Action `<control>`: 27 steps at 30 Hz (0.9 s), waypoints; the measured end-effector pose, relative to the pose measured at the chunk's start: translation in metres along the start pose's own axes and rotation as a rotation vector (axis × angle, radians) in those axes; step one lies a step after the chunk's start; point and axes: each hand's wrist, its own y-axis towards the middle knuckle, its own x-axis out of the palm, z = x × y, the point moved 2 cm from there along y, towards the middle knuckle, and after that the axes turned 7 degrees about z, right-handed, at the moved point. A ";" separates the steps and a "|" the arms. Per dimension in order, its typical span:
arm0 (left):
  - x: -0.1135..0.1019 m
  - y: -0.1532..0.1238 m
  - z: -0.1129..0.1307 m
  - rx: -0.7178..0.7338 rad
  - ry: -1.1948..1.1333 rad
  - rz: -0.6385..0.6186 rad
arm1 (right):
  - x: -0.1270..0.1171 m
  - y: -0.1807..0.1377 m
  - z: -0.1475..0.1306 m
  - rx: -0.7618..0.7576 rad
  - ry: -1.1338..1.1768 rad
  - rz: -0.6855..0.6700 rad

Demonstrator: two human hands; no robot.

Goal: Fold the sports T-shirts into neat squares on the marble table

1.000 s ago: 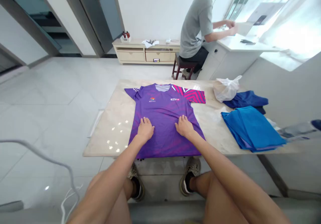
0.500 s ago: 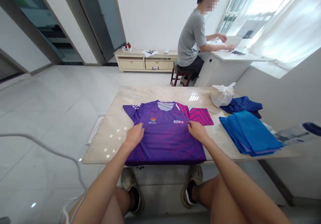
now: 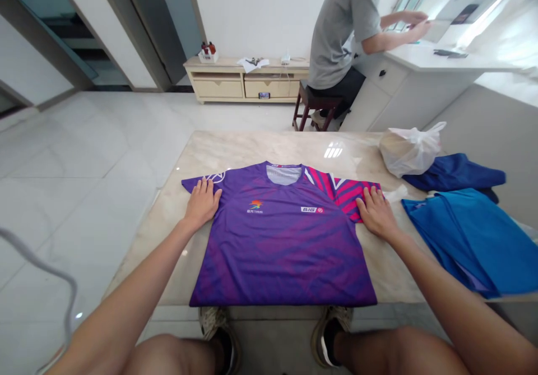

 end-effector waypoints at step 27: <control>-0.048 -0.139 -0.023 -0.278 -0.068 0.168 | -0.053 -0.077 0.033 0.765 0.131 0.090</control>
